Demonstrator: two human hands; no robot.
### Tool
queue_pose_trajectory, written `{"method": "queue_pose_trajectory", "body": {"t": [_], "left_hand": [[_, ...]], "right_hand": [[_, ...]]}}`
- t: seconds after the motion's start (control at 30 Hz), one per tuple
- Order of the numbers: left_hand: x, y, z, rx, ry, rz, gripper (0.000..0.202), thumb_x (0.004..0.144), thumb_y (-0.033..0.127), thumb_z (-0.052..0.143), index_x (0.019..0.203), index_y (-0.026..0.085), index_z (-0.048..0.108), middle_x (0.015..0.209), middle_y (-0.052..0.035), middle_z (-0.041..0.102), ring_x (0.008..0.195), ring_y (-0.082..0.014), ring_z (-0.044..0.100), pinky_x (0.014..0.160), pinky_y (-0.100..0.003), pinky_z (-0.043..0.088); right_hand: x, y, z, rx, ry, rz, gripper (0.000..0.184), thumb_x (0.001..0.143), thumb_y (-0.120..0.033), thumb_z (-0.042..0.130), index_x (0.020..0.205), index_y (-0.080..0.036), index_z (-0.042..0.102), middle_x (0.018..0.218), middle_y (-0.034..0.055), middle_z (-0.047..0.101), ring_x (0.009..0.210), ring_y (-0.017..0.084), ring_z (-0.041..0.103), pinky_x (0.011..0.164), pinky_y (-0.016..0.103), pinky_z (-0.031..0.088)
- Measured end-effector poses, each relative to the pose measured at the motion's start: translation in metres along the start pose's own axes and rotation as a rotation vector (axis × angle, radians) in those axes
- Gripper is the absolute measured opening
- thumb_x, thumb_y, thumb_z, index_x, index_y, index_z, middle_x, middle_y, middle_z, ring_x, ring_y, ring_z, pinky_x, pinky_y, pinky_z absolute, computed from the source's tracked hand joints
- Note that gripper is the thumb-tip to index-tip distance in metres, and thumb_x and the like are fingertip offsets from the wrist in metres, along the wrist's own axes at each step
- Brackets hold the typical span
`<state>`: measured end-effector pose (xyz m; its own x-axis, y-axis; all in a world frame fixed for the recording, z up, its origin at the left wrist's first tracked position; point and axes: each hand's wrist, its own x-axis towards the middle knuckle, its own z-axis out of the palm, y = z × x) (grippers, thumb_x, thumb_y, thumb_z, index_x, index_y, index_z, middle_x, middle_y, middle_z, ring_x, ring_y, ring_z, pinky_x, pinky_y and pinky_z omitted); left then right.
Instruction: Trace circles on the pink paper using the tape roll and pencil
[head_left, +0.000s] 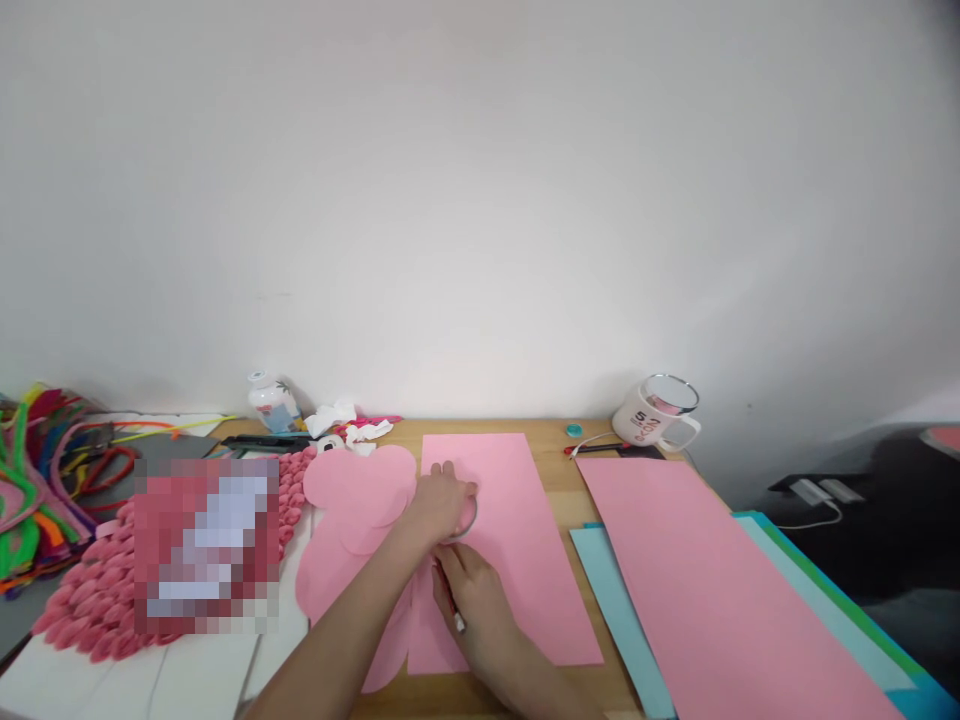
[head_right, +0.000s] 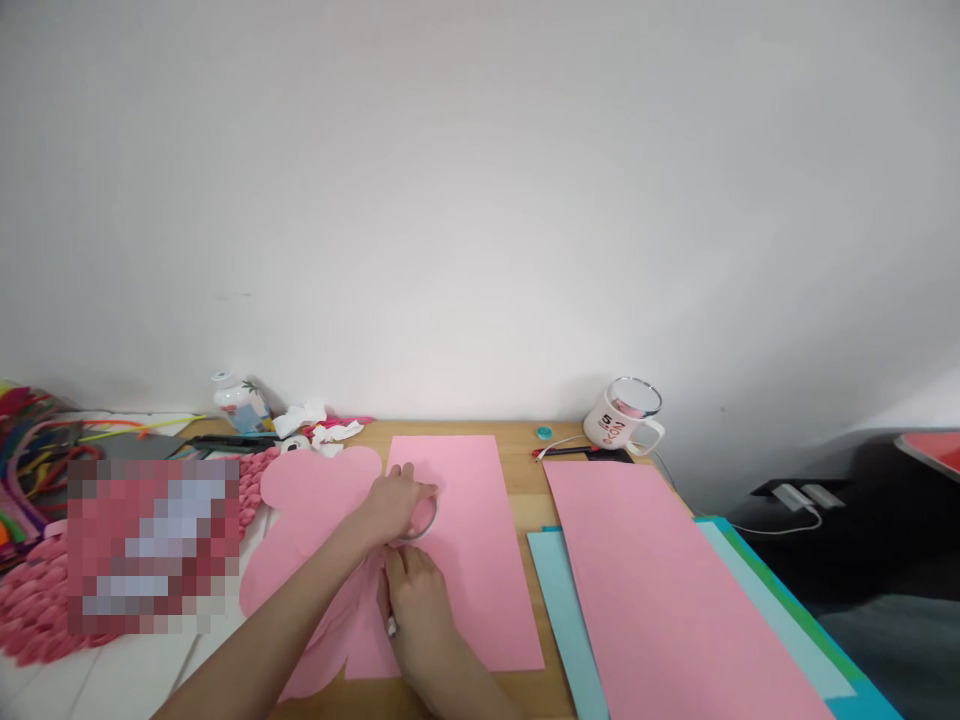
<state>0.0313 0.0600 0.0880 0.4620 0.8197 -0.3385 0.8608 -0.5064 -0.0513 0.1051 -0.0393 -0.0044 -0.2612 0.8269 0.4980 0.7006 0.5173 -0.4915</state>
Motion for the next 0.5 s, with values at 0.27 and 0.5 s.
{"method": "queue_pose_trajectory", "body": {"t": [0.27,0.5], "left_hand": [[0.001,-0.001,0.001,0.000,-0.006,0.006,0.053,0.067,0.022,0.064,0.119,0.030,0.057,0.109,-0.0129,0.051,0.101,-0.0297,0.052,0.075,-0.037,0.048],[-0.008,0.006,0.000,-0.035,0.041,-0.020,0.042,0.078,0.016,0.052,0.118,0.026,0.058,0.109,-0.0142,0.053,0.100,-0.0299,0.053,0.073,-0.036,0.047]], "right_hand": [[-0.008,-0.002,-0.002,-0.068,-0.033,-0.012,0.038,0.075,0.001,0.048,0.110,-0.010,0.060,0.085,0.0127,0.067,0.073,0.024,0.064,0.061,0.035,0.054],[-0.017,0.003,-0.047,0.357,-0.029,0.207,0.023,0.086,-0.017,0.047,0.102,-0.017,0.064,0.084,0.0091,0.069,0.071,0.019,0.066,0.061,0.029,0.054]]}}
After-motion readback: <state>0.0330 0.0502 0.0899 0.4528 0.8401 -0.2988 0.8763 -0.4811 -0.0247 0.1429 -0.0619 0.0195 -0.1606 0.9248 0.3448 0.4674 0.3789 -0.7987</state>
